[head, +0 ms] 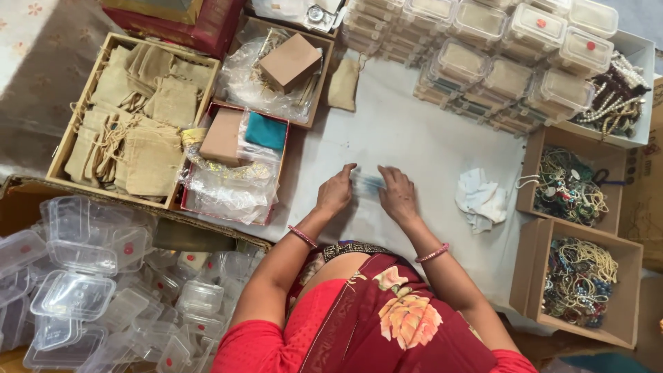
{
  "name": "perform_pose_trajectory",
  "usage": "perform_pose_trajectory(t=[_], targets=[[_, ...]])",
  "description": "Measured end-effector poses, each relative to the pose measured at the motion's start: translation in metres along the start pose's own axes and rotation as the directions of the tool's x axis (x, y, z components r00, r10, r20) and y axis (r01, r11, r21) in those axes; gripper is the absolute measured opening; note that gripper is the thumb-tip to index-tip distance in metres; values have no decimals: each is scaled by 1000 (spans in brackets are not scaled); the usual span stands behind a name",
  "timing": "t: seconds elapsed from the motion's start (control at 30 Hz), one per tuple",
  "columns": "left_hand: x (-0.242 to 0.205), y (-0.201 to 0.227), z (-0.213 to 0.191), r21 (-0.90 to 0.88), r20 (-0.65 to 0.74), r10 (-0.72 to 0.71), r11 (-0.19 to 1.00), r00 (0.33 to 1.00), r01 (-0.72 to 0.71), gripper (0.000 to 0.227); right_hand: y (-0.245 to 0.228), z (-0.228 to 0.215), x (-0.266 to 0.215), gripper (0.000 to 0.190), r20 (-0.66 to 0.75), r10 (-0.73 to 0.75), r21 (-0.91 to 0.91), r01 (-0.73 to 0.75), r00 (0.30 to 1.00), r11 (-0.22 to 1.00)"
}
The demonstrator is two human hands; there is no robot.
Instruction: The person cleans a turquoise beaded necklace with a white cloth, then places it into a small plastic bag and a beige cloth pouch. They then clean a black beaded necklace with the cloth and place it into a plastic bag. The person handles various packaging materials, including plastic containers and cloth pouches, on a table filled with jewelry.
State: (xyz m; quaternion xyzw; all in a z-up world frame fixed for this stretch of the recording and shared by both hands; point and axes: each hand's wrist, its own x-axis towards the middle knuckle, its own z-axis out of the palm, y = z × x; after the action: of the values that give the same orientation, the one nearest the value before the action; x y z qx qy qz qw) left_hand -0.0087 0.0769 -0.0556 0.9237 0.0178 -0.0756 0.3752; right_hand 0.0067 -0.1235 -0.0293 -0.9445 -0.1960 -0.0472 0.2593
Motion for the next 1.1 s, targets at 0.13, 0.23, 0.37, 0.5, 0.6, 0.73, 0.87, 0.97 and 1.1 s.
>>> perform_pose_trajectory(t=[0.13,0.23,0.37,0.5,0.6,0.73,0.87,0.97,1.1], targets=[[-11,0,-22,162,-181,112,983,977,-82,50,6,11,8,46,-46,-394,-33,392,918,919],[-34,4,-96,203,-363,249,962,898,-185,38,17,29,8,39,-10,-420,59,419,908,906],[-49,-31,-190,108,-711,89,994,698,-16,21,18,24,-3,24,48,-274,90,269,961,959],[-48,-119,-264,81,-768,-179,925,615,371,26,31,37,-17,21,40,-123,137,116,992,984],[-42,-168,-285,110,-715,-273,866,644,489,37,33,41,-18,39,104,66,274,-92,992,957],[-43,-182,-303,116,-640,-391,802,661,586,41,38,32,-14,64,246,239,359,-317,939,878],[-41,-190,-306,-2,-627,-503,764,595,645,35,57,36,-9,55,500,299,422,-531,812,735],[-42,-194,-305,-122,-653,-550,755,521,644,30,53,30,-5,38,578,294,426,-589,761,687],[-44,-224,-287,-292,-760,-524,804,384,519,20,53,34,-8,27,599,242,520,-601,763,607]])
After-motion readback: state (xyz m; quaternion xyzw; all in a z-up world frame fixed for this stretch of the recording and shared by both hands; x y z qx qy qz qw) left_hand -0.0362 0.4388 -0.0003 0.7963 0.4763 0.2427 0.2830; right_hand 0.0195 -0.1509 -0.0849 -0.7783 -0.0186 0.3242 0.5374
